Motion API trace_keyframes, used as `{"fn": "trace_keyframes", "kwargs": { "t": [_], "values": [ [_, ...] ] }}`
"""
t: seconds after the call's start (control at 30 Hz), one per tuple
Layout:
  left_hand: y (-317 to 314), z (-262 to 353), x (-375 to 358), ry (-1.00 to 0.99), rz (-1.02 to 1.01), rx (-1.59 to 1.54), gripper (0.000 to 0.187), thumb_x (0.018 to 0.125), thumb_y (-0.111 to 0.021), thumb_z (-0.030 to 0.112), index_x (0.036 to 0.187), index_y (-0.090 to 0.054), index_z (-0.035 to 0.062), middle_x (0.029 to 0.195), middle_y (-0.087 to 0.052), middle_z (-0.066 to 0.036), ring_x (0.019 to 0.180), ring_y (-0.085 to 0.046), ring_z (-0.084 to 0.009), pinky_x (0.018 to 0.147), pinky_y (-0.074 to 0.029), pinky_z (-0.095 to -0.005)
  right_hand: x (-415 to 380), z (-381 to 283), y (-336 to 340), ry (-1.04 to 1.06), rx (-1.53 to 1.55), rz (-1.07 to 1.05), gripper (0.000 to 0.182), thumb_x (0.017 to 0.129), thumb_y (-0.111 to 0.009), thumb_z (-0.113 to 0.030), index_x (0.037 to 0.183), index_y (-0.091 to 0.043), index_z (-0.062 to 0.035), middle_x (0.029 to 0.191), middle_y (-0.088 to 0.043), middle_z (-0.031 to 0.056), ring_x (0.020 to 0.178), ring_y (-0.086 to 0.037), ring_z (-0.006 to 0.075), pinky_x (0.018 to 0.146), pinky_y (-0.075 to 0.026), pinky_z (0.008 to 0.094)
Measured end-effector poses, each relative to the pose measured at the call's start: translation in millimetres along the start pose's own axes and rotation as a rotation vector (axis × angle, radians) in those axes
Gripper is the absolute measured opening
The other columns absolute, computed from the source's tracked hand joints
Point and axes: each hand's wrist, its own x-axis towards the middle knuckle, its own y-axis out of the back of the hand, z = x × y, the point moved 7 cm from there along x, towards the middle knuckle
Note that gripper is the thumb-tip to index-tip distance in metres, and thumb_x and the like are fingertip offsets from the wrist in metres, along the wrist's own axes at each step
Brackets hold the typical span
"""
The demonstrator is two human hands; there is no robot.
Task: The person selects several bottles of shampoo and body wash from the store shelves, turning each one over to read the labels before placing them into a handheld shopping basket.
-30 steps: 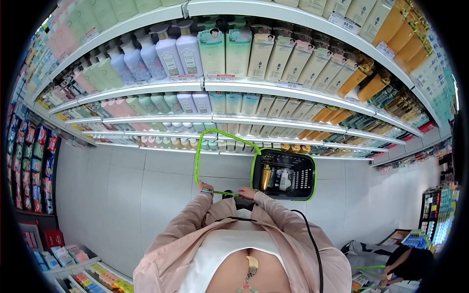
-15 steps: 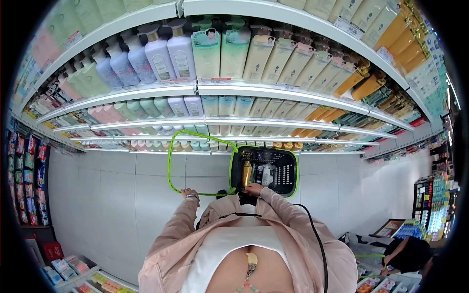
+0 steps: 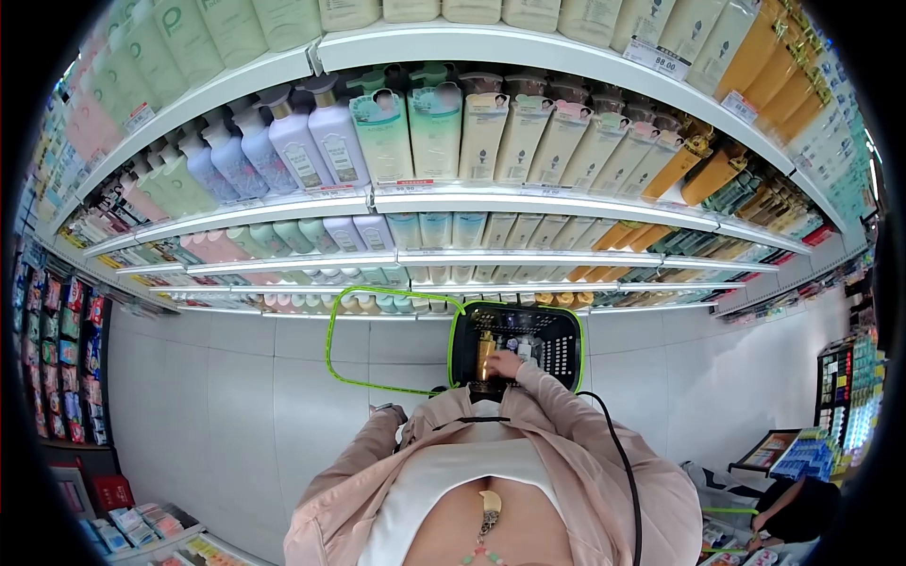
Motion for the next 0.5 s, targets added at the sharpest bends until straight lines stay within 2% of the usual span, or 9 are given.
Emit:
{"fn": "trace_keyframes", "kwargs": {
  "t": [0.1, 0.17, 0.2, 0.23, 0.27, 0.33, 0.37, 0.43, 0.5],
  "values": [
    [39.0, 15.7, 4.8, -0.010, 0.118, -0.249, 0.043, 0.076, -0.053, 0.037, 0.108, -0.058, 0.0090, 0.113, -0.056, -0.011, 0.108, -0.050, -0.0300, 0.096, -0.032, -0.0426, -10.6, -55.9, 49.6, 0.078, 0.376, 0.129, 0.024, 0.086, -0.051, -0.023, 0.102, -0.056, -0.0062, 0.089, -0.062, 0.0032, 0.077, -0.059, 0.0118, 0.061, -0.046, 0.0226],
    [68.8, 35.6, 46.5, -0.172, 0.128, -0.244, 0.060, 0.074, -0.050, 0.051, 0.120, -0.050, 0.0113, 0.126, -0.045, -0.015, 0.118, -0.041, -0.0304, 0.100, -0.029, -0.0398, -23.9, -118.0, 101.2, 0.295, 0.258, 0.262, 0.022, 0.085, -0.051, -0.020, 0.096, -0.059, -0.0019, 0.085, -0.062, 0.0067, 0.076, -0.059, 0.0146, 0.067, -0.047, 0.0269],
    [82.2, 42.7, 110.7, -0.400, 0.355, -0.194, 0.055, 0.077, -0.048, 0.047, 0.117, -0.051, 0.0089, 0.122, -0.048, -0.017, 0.113, -0.044, -0.0335, 0.096, -0.034, -0.0379, -27.8, -147.0, 134.2, 0.478, -0.018, 0.446, 0.024, 0.086, -0.050, -0.021, 0.097, -0.058, -0.0012, 0.087, -0.062, 0.0081, 0.081, -0.059, 0.0173, 0.073, -0.045, 0.0287],
    [115.7, 68.1, 113.9, -0.527, 0.452, -0.020, 0.051, 0.081, -0.043, 0.042, 0.116, -0.051, 0.0066, 0.121, -0.048, -0.018, 0.111, -0.046, -0.0351, 0.094, -0.035, -0.0389, -38.0, -181.2, 161.7, 0.592, -0.018, 0.559, 0.025, 0.086, -0.050, -0.021, 0.098, -0.058, -0.0012, 0.089, -0.063, 0.0093, 0.084, -0.059, 0.0194, 0.077, -0.043, 0.0294],
    [167.0, 87.4, 19.8, -0.479, 0.520, -0.285, 0.047, 0.084, -0.039, 0.038, 0.115, -0.051, 0.0050, 0.119, -0.049, -0.020, 0.109, -0.047, -0.0350, 0.094, -0.036, -0.0394, -61.9, -229.4, 181.5, 0.616, -0.055, 0.625, 0.023, 0.085, -0.051, -0.020, 0.098, -0.058, -0.0027, 0.092, -0.063, 0.0104, 0.085, -0.059, 0.0190, 0.077, -0.044, 0.0293],
    [237.4, 125.3, -40.0, -0.695, 0.757, -0.550, 0.038, 0.085, -0.045, 0.029, 0.111, -0.052, 0.0021, 0.109, -0.055, -0.020, 0.100, -0.054, -0.0321, 0.088, -0.040, -0.0362, -109.0, -314.4, 215.0, 0.814, -0.122, 0.814, 0.021, 0.083, -0.053, -0.017, 0.099, -0.058, -0.0056, 0.092, -0.063, 0.0109, 0.087, -0.060, 0.0211, 0.076, -0.044, 0.0311],
    [263.1, 144.5, -27.8, -0.843, 0.705, -0.678, 0.036, 0.084, -0.050, 0.023, 0.111, -0.050, 0.0000, 0.103, -0.059, -0.016, 0.092, -0.057, -0.0255, 0.085, -0.042, -0.0321, -146.6, -363.6, 219.3, 0.891, -0.382, 0.967, 0.021, 0.079, -0.055, -0.014, 0.099, -0.058, -0.0061, 0.093, -0.062, 0.0113, 0.089, -0.058, 0.0268, 0.078, -0.044, 0.0349],
    [298.9, 185.3, -102.7, -1.064, 0.520, -1.226, 0.036, 0.083, -0.052, 0.019, 0.113, -0.049, -0.0009, 0.100, -0.060, -0.011, 0.088, -0.057, -0.0186, 0.082, -0.043, -0.0297, -187.6, -431.2, 230.6, 1.109, -0.634, 1.148, 0.020, 0.077, -0.055, -0.013, 0.095, -0.058, -0.0061, 0.095, -0.061, 0.0121, 0.092, -0.054, 0.0306, 0.081, -0.041, 0.0357],
    [315.1, 222.2, -156.3, -1.191, 0.474, -1.214, 0.034, 0.089, -0.046, 0.022, 0.118, -0.047, 0.0050, 0.106, -0.057, -0.008, 0.095, -0.055, -0.0157, 0.083, -0.042, -0.0270, -208.1, -474.8, 234.8, 1.171, -0.763, 1.229, 0.020, 0.076, -0.055, -0.016, 0.093, -0.058, -0.0054, 0.096, -0.060, 0.0127, 0.093, -0.054, 0.0302, 0.082, -0.040, 0.0350]
  ]
}}
